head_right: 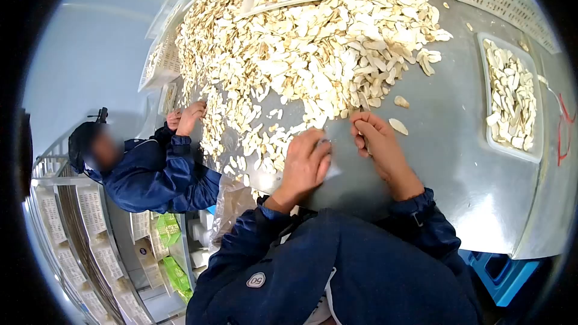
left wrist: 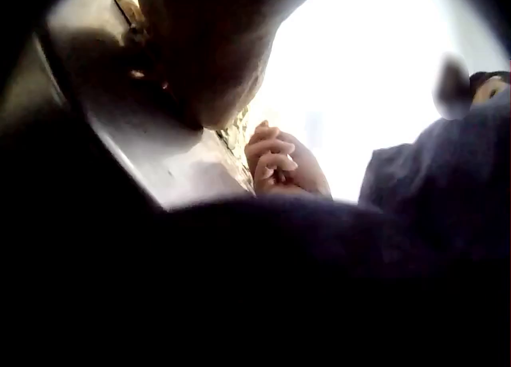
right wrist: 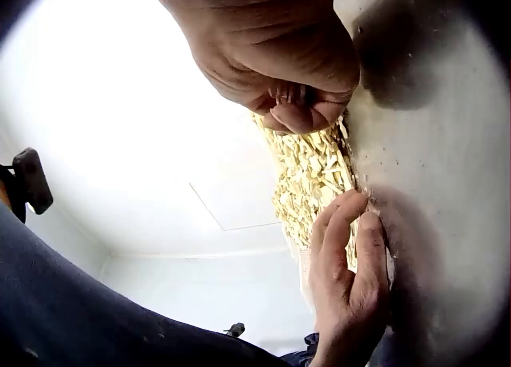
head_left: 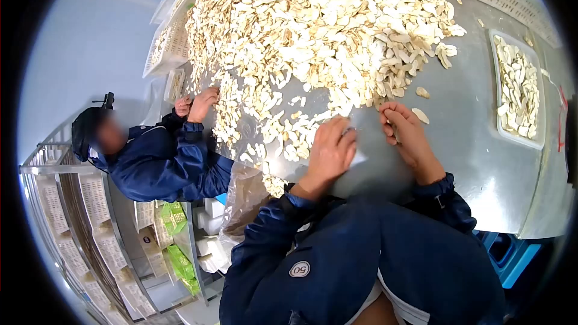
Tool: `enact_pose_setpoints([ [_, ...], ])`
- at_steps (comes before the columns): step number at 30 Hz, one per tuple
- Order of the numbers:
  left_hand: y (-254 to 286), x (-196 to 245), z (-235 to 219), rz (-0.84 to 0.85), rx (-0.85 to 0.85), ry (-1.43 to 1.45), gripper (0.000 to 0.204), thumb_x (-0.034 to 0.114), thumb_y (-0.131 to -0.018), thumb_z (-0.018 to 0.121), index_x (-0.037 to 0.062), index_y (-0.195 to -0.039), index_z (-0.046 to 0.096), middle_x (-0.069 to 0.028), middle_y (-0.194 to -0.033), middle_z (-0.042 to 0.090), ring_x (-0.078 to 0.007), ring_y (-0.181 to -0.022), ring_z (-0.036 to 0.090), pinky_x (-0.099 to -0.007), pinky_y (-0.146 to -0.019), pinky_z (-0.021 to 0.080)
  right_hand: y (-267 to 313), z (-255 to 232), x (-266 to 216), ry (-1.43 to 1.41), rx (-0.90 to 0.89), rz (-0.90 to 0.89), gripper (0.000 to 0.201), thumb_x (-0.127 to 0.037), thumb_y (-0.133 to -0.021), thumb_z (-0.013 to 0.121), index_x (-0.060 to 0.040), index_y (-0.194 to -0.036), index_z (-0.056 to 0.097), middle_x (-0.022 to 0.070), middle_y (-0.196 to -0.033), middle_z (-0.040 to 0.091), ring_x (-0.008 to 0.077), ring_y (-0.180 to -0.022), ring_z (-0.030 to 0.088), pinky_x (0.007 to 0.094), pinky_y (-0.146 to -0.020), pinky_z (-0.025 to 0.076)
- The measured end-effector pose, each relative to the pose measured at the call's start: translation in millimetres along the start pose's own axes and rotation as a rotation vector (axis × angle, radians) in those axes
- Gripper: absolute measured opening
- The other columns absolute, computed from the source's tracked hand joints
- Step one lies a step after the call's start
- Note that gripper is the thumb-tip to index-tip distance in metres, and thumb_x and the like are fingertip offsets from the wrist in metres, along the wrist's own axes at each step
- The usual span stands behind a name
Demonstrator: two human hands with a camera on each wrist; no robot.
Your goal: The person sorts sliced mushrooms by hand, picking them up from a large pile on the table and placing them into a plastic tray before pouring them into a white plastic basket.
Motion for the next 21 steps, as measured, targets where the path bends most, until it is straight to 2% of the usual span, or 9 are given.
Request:
enact_pose_setpoints([
  [8, 50, -71, -21, -0.255, 0.132, -0.245, 0.014, 0.006, -0.080, 0.067, 0.0038, -0.094, 0.066, -0.0130, -0.102, 0.060, -0.0335, -0.097, 0.058, -0.0451, -0.087, 0.045, -1, -2, 3, -0.007, -0.020, -0.005, 0.013, -0.014, -0.099, 0.054, -0.0090, -0.106, 0.062, -0.0040, -0.082, 0.057, 0.0035, -0.063, 0.047, 0.0195, -0.051, 0.035],
  [11, 47, -86, -30, -0.365, 0.111, -0.299, 0.008, 0.003, -0.081, 0.065, 0.0048, -0.089, 0.066, -0.0133, -0.097, 0.063, -0.0345, -0.095, 0.059, -0.0450, -0.085, 0.046, -1, -2, 3, -0.002, -0.013, 0.000, 0.013, -0.015, -0.099, 0.054, -0.0090, -0.107, 0.062, -0.0040, -0.082, 0.057, 0.0034, -0.063, 0.047, 0.0199, -0.051, 0.035],
  [13, 27, -85, -19, -0.324, 0.124, -0.139, 0.012, -0.001, -0.082, 0.063, 0.0033, -0.092, 0.067, -0.0142, -0.097, 0.066, -0.0354, -0.092, 0.061, -0.0432, -0.083, 0.049, -2, 0, 5, -0.003, -0.021, 0.005, 0.013, -0.015, -0.099, 0.054, -0.0089, -0.107, 0.062, -0.0041, -0.082, 0.057, 0.0033, -0.063, 0.047, 0.0201, -0.052, 0.036],
  [17, -34, -61, 0, -0.068, 0.182, -0.048, 0.016, -0.002, -0.080, 0.065, 0.0040, -0.095, 0.067, -0.0131, -0.096, 0.068, -0.0343, -0.089, 0.062, -0.0409, -0.078, 0.050, -1, 1, 1, 0.037, -0.004, 0.014, 0.013, -0.015, -0.098, 0.055, -0.0086, -0.107, 0.062, -0.0043, -0.082, 0.057, 0.0034, -0.063, 0.047, 0.0204, -0.052, 0.036],
  [20, -43, -70, 11, -0.064, 0.145, -0.059, 0.015, -0.001, -0.080, 0.067, 0.0043, -0.094, 0.066, -0.0117, -0.092, 0.068, -0.0338, -0.086, 0.062, -0.0410, -0.076, 0.051, 1, 0, 0, 0.051, -0.004, 0.000, 0.013, -0.015, -0.098, 0.055, -0.0082, -0.107, 0.062, -0.0043, -0.082, 0.057, 0.0035, -0.062, 0.047, 0.0203, -0.051, 0.036],
  [21, -42, -70, 9, -0.122, 0.120, -0.074, 0.014, 0.000, -0.080, 0.067, 0.0045, -0.093, 0.067, -0.0114, -0.090, 0.068, -0.0338, -0.085, 0.062, -0.0411, -0.075, 0.051, 0, 0, 1, 0.054, -0.004, -0.001, 0.013, -0.015, -0.098, 0.054, -0.0081, -0.107, 0.062, -0.0043, -0.082, 0.057, 0.0035, -0.062, 0.047, 0.0202, -0.051, 0.036],
])
Point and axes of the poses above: each hand's wrist, its own y-axis away from the middle knuckle, its own z-axis out of the palm, x = y × z, the point moved 2 cm from there along -y, towards the middle knuckle
